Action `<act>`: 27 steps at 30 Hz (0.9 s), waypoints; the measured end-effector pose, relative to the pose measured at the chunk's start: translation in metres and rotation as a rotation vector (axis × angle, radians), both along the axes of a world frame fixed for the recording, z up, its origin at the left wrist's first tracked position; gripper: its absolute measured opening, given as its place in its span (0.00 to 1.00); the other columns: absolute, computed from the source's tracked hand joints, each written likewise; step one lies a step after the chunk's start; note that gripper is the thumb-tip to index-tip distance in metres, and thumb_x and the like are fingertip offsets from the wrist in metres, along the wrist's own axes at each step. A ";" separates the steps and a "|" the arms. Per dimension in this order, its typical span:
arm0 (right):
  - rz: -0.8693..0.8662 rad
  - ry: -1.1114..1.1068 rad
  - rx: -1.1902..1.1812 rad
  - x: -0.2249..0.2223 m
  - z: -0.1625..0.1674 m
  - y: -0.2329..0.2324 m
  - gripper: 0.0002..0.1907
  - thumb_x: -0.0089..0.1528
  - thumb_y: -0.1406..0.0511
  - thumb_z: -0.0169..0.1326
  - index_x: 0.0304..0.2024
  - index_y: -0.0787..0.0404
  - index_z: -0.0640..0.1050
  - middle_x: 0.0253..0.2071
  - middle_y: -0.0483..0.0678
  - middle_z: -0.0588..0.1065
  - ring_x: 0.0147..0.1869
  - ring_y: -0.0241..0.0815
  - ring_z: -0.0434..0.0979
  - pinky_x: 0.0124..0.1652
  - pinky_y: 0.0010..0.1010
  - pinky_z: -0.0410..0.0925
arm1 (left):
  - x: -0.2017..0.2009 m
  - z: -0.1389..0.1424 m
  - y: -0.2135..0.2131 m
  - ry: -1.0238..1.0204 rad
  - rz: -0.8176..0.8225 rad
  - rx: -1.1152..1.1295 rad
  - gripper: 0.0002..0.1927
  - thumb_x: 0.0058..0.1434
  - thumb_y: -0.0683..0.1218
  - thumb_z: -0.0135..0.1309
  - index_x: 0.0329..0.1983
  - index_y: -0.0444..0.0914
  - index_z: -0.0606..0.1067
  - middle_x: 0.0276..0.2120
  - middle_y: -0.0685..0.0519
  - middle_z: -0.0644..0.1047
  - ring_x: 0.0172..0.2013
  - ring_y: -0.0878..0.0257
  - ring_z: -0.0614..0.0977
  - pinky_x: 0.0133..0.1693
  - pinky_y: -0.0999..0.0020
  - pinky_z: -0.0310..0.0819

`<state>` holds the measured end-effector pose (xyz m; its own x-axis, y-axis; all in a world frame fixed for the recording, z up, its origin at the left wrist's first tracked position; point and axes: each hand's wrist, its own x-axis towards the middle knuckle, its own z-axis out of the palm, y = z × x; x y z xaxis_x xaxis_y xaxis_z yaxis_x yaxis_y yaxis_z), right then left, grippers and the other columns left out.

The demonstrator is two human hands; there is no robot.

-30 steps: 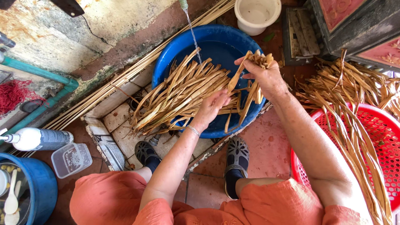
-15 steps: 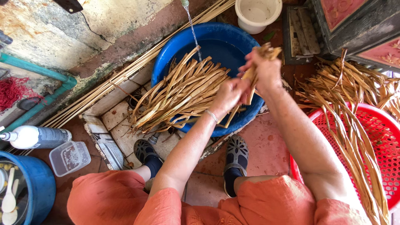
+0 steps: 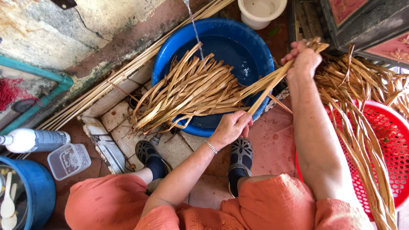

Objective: The person washes and peels long, thin, dried plant strips under running water. They remove outer layers by hand and place the cleaned strips into a red basket. The task is performed continuously over the duration of the clip.

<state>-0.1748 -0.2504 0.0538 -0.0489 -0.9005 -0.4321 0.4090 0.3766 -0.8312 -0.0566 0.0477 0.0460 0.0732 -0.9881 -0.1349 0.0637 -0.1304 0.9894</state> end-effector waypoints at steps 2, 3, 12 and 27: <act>-0.092 -0.068 0.022 -0.012 -0.003 -0.011 0.13 0.67 0.69 0.41 0.34 0.68 0.77 0.20 0.46 0.66 0.19 0.39 0.65 0.23 0.37 0.70 | -0.007 0.004 0.012 -0.054 0.004 0.033 0.18 0.74 0.52 0.46 0.33 0.36 0.75 0.18 0.55 0.77 0.19 0.70 0.78 0.23 0.73 0.72; -0.133 -0.037 -0.004 -0.014 -0.007 -0.015 0.13 0.67 0.70 0.40 0.35 0.69 0.77 0.22 0.48 0.70 0.19 0.41 0.67 0.24 0.39 0.72 | -0.006 0.005 0.017 -0.089 0.006 0.046 0.18 0.74 0.51 0.46 0.32 0.36 0.75 0.17 0.55 0.77 0.18 0.70 0.78 0.22 0.72 0.72; -0.223 0.068 -0.266 -0.083 -0.006 -0.061 0.21 0.69 0.61 0.38 0.38 0.68 0.80 0.21 0.48 0.71 0.19 0.44 0.69 0.24 0.45 0.78 | 0.004 -0.027 0.083 -0.300 0.097 -0.186 0.14 0.73 0.45 0.48 0.31 0.35 0.73 0.21 0.49 0.77 0.21 0.58 0.81 0.26 0.65 0.74; 0.656 -0.126 -0.553 0.071 0.151 0.117 0.12 0.79 0.66 0.52 0.40 0.64 0.70 0.27 0.48 0.67 0.28 0.42 0.71 0.36 0.43 0.76 | 0.063 -0.012 -0.042 -0.635 0.269 -0.394 0.78 0.38 0.75 0.69 0.80 0.47 0.32 0.75 0.38 0.53 0.75 0.41 0.55 0.71 0.28 0.33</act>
